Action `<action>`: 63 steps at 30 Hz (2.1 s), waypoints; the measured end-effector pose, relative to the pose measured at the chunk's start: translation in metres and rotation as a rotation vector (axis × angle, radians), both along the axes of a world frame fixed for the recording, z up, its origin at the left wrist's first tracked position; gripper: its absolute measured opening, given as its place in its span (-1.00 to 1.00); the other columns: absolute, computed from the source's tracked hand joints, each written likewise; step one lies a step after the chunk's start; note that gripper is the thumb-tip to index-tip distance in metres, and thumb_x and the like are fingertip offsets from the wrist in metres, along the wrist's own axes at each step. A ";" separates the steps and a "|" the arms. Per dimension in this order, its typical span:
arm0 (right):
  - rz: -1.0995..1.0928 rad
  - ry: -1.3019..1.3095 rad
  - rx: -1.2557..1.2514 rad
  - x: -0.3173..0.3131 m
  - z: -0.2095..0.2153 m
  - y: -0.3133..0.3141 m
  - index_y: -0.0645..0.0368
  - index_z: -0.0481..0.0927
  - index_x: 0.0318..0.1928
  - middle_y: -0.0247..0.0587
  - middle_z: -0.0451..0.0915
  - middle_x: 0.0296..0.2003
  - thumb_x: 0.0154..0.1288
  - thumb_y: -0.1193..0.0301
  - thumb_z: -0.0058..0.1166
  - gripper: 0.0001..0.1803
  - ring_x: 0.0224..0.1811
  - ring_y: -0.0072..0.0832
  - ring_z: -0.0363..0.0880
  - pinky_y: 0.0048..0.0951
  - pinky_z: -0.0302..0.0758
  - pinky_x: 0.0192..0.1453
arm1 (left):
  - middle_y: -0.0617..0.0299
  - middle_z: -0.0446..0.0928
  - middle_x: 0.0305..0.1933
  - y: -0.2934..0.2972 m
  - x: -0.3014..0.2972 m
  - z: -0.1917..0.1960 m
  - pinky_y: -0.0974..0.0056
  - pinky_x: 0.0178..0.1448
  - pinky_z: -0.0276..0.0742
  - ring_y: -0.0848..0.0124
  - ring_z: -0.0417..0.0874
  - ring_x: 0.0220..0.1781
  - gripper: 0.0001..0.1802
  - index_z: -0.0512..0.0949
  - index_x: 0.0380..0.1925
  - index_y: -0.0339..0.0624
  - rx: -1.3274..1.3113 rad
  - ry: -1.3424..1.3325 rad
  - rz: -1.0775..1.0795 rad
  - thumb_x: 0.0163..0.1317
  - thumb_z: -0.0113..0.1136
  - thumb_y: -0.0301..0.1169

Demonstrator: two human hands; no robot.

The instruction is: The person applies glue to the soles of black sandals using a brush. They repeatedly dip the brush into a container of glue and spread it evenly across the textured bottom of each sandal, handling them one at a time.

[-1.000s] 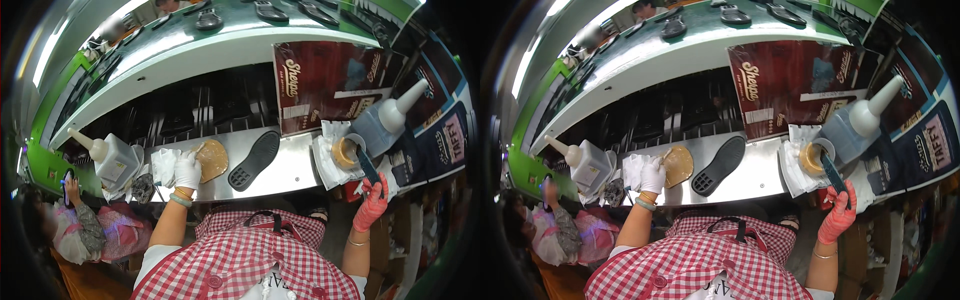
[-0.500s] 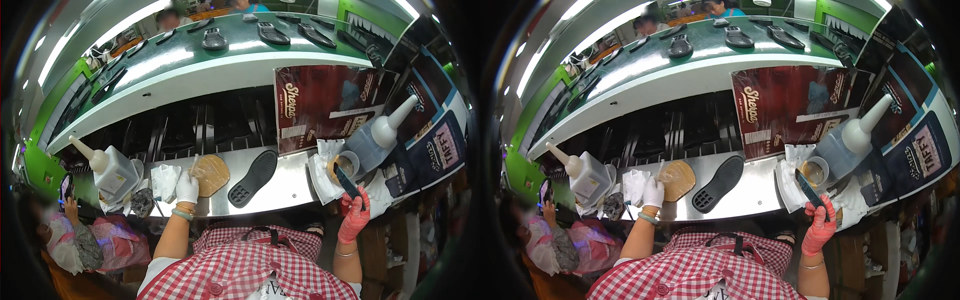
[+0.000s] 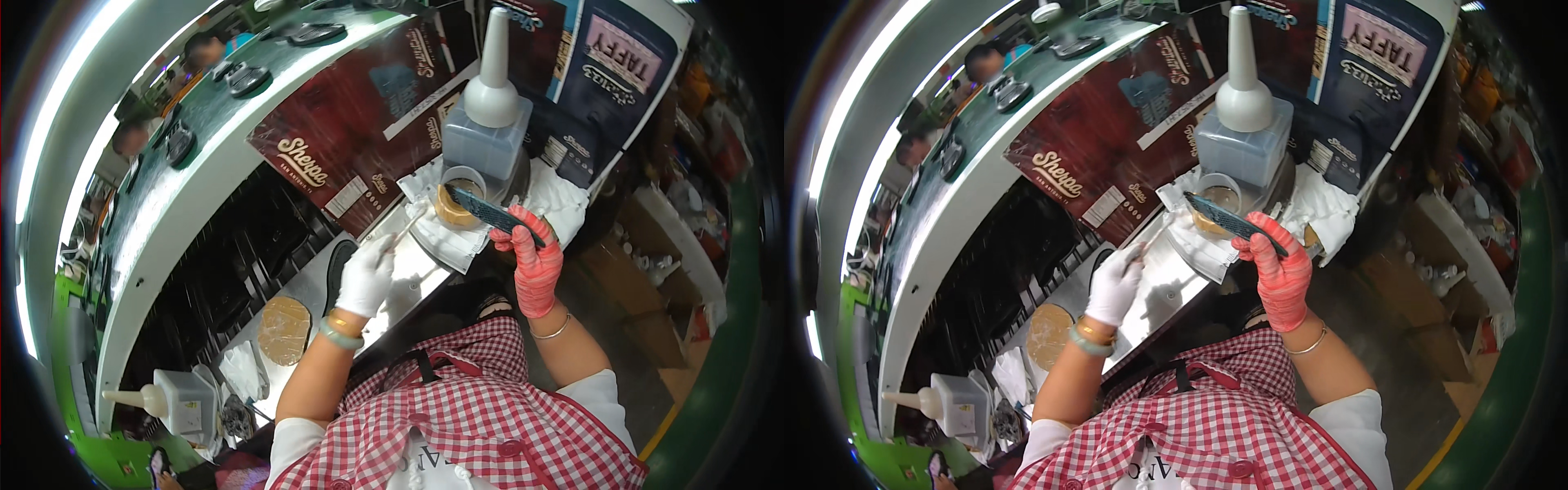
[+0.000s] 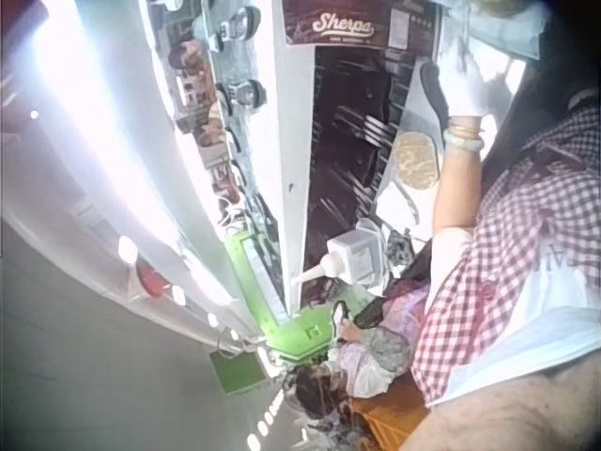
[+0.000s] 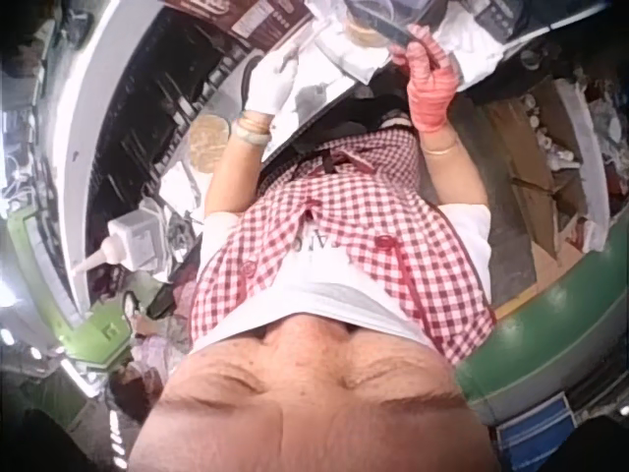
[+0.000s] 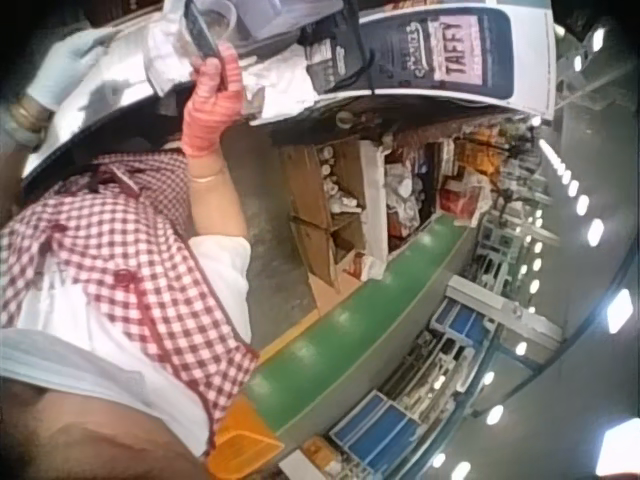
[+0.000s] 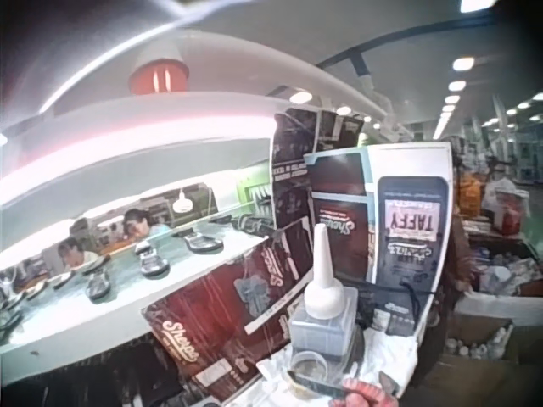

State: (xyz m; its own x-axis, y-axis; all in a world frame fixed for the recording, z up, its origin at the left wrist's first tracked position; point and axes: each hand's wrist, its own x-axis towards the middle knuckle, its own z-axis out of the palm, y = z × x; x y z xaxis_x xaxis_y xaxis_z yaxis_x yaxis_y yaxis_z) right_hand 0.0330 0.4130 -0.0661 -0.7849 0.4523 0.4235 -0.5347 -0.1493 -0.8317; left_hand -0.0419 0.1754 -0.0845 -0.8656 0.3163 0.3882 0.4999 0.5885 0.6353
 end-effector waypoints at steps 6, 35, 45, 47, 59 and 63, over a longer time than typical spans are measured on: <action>-0.002 0.012 -0.034 0.006 0.000 0.017 0.32 0.49 0.01 -0.18 0.63 -0.37 0.34 0.43 0.02 -0.71 -0.33 -0.55 0.60 -0.56 0.56 -0.23 | 0.05 0.56 -0.31 0.036 -0.040 -0.026 0.15 -0.20 0.52 0.09 0.60 -0.27 -0.78 0.59 -0.18 -0.03 -0.153 0.174 -0.005 0.14 0.13 -0.46; -0.008 -0.089 -0.167 0.008 -0.013 0.031 0.34 0.50 0.00 -0.17 0.63 -0.39 0.36 0.38 0.00 -0.68 -0.35 -0.54 0.62 -0.60 0.54 -0.26 | 0.30 0.46 -0.46 0.028 -0.036 -0.028 0.51 -0.49 0.28 0.57 0.37 -0.54 -0.65 0.39 0.04 -0.27 0.636 -1.008 -0.037 0.31 -0.07 -0.34; -0.015 -0.127 -0.152 0.010 -0.013 0.034 0.31 0.50 0.02 -0.18 0.64 -0.38 0.37 0.35 -0.01 -0.68 -0.33 -0.53 0.64 -0.62 0.54 -0.27 | 0.25 0.56 -0.42 0.046 -0.019 -0.038 0.52 -0.47 0.37 0.60 0.47 -0.50 -0.72 0.54 -0.10 -0.31 0.471 -0.770 0.126 0.16 0.13 -0.51; -0.018 -0.134 -0.138 0.010 -0.013 0.034 0.31 0.50 0.02 -0.18 0.64 -0.38 0.37 0.35 -0.01 -0.68 -0.33 -0.53 0.64 -0.62 0.53 -0.27 | 0.25 0.57 -0.41 0.047 -0.013 -0.037 0.52 -0.46 0.37 0.60 0.48 -0.49 -0.73 0.55 -0.12 -0.31 0.423 -0.758 0.149 0.15 0.15 -0.50; -0.043 -0.097 -0.135 0.009 -0.006 0.029 0.30 0.49 0.01 -0.14 0.63 -0.40 0.37 0.37 -0.02 -0.70 -0.36 -0.51 0.61 -0.57 0.53 -0.28 | 0.32 0.54 -0.43 0.029 0.004 0.000 0.51 -0.38 0.36 0.60 0.45 -0.48 -0.78 0.57 -0.20 -0.27 0.489 -0.952 -0.049 0.15 0.13 -0.45; -0.102 -0.076 -0.127 0.010 -0.005 0.034 0.32 0.48 0.01 -0.15 0.62 -0.41 0.37 0.34 -0.01 -0.67 -0.38 -0.51 0.59 -0.54 0.52 -0.29 | 0.24 0.49 -0.42 0.028 -0.001 0.042 0.48 -0.37 0.36 0.54 0.44 -0.47 -0.77 0.47 -0.18 -0.23 0.946 -0.865 -0.068 0.25 0.04 -0.33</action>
